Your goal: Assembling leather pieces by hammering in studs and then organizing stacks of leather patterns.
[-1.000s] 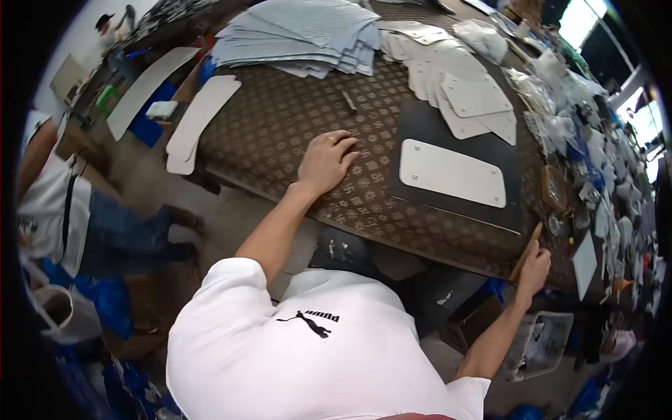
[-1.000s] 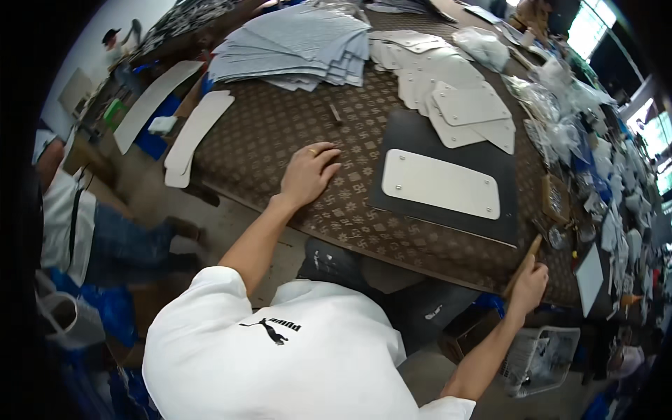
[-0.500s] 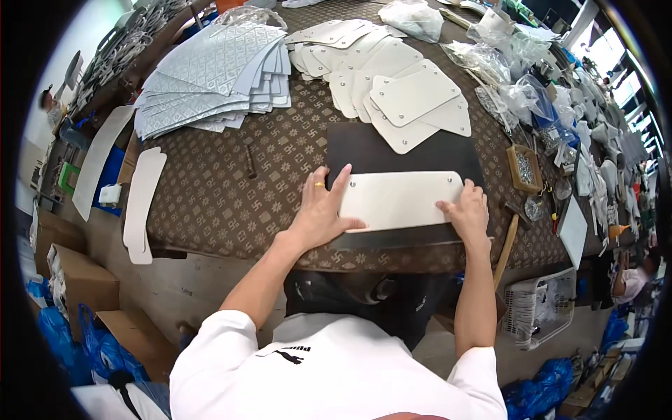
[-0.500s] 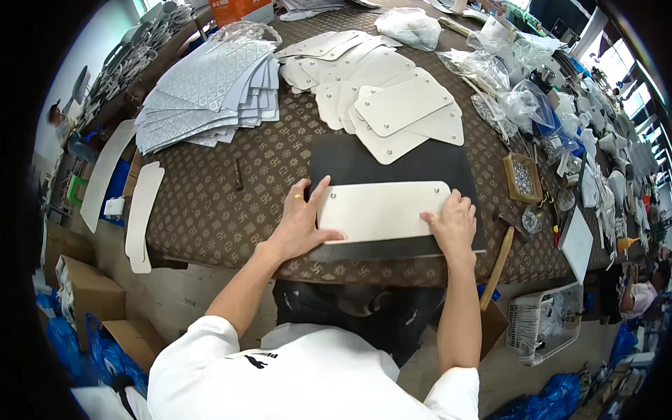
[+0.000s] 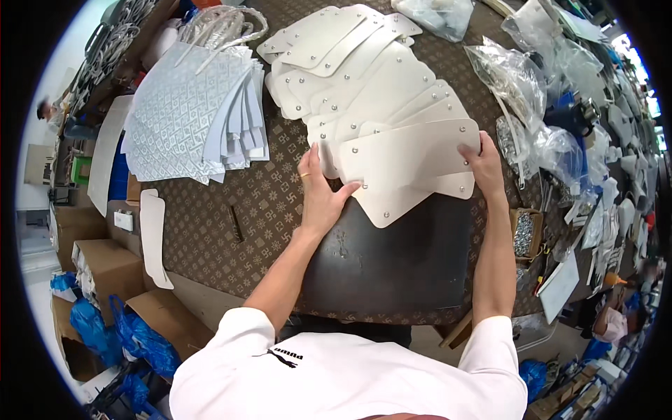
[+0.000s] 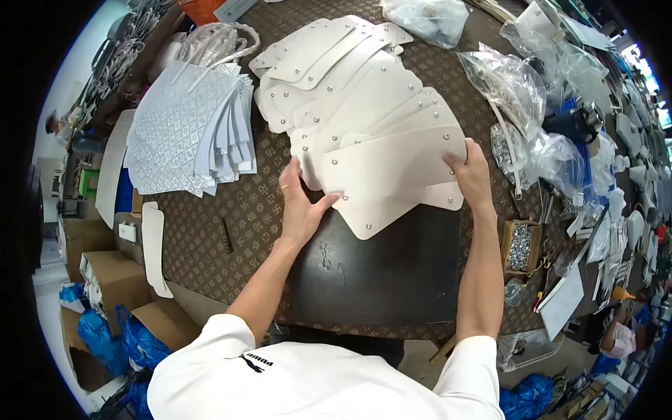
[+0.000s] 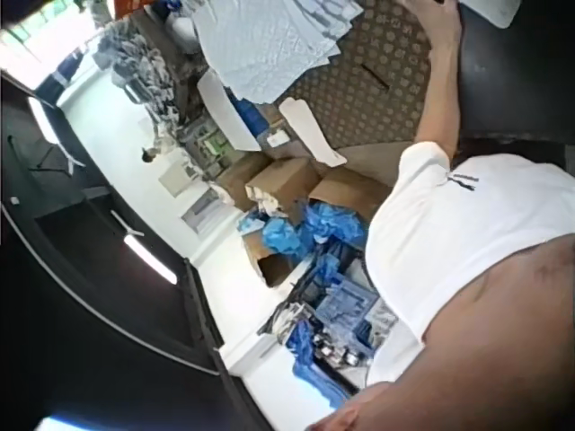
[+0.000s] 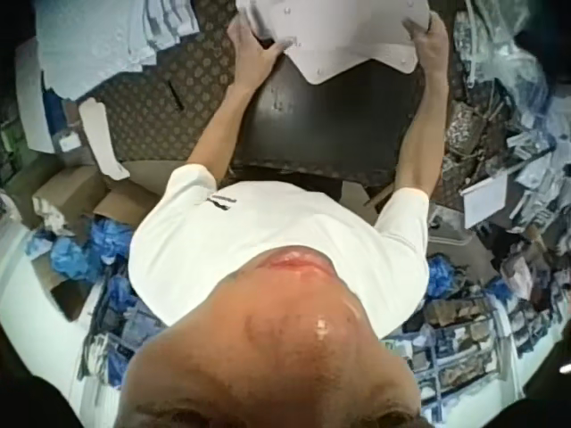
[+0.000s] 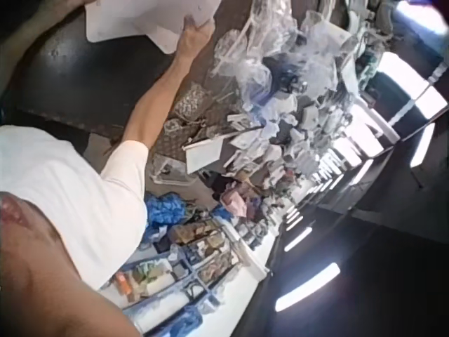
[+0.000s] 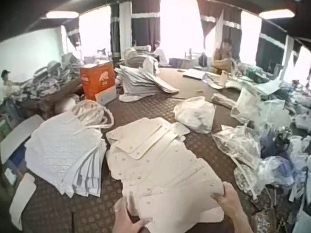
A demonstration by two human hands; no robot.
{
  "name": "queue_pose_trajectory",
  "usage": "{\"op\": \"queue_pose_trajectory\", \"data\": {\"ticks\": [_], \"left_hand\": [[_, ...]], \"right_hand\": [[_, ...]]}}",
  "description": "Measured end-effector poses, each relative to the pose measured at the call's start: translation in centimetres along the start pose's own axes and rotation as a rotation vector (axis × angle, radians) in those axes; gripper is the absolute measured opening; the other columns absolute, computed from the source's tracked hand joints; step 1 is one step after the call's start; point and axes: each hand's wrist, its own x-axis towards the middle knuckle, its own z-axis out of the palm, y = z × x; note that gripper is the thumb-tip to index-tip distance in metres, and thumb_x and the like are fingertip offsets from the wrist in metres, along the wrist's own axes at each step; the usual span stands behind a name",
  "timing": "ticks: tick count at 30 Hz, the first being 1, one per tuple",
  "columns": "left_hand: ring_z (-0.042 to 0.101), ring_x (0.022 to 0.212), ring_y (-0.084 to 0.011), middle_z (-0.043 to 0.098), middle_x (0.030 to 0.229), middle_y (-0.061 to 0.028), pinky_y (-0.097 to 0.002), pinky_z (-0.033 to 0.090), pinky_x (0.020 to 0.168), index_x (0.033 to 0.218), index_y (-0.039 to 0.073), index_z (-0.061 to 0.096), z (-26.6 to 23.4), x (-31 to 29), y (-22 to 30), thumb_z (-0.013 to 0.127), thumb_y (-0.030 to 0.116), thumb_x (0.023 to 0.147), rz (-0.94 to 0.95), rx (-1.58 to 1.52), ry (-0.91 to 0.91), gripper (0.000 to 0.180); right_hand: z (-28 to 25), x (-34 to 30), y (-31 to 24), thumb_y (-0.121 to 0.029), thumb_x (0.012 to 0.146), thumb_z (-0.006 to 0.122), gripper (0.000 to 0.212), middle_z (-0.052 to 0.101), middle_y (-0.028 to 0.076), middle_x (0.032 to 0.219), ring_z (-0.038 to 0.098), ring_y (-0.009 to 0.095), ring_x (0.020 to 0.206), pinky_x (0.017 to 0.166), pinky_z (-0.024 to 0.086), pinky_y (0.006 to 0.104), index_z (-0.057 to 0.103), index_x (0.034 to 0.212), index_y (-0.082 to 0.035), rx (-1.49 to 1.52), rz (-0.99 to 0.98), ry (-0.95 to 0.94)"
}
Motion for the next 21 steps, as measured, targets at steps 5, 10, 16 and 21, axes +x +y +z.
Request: {"op": "queue_pose_trajectory", "data": {"ticks": [5, 10, 16, 21], "left_hand": [[0.025, 0.148, -0.0439, 0.018, 0.158, -0.0309, -0.0505, 0.027, 0.122, 0.161, 0.001, 0.005, 2.8, 3.8, 1.4, 0.095, 0.036, 0.069, -0.427, 0.082, 0.101, 0.133], [0.026, 0.150, -0.0429, 0.022, 0.160, -0.0311, -0.0501, 0.030, 0.122, 0.162, 0.002, -0.002, 1.9, 5.0, 3.4, 0.098, 0.029, 0.064, -0.586, -0.048, -0.025, 0.142], [0.045, 0.140, -0.0335, 0.041, 0.152, -0.0231, -0.0433, 0.039, 0.117, 0.158, 0.002, 0.019, 1.3, 4.8, 2.1, 0.098, 0.012, 0.061, -0.681, -0.515, -0.121, 0.126], [0.053, 0.132, -0.0275, 0.052, 0.144, -0.0138, -0.0380, 0.044, 0.113, 0.149, 0.005, 0.038, 0.2, 4.8, 3.6, 0.094, 0.000, 0.064, -0.678, -0.686, -0.369, 0.102]], "right_hand": [[-2.9, 7.7, 4.9, -0.036, 0.083, 0.085, 0.084, 0.048, 0.020, 0.148, 0.048, 0.036, 0.133, 0.112, 0.040, 0.0446, 0.046, 0.148, -0.001, -0.791, -0.071, 0.051], [-0.3, 10.0, 3.0, -0.042, 0.070, 0.093, 0.116, 0.044, 0.025, 0.153, 0.045, 0.039, 0.140, 0.117, 0.036, 0.0460, 0.031, 0.159, -0.001, -0.536, 0.044, -0.047], [-2.6, 8.4, 0.4, -0.032, 0.065, 0.095, 0.104, 0.056, 0.018, 0.141, 0.056, 0.034, 0.126, 0.108, 0.045, 0.0459, 0.043, 0.149, 0.001, 0.003, 0.421, -0.240], [-6.0, 4.2, -2.3, -0.015, 0.069, 0.092, 0.081, 0.066, 0.011, 0.123, 0.062, 0.029, 0.116, 0.102, 0.049, 0.0413, 0.053, 0.138, -0.002, 0.216, 0.373, -0.355]]}}
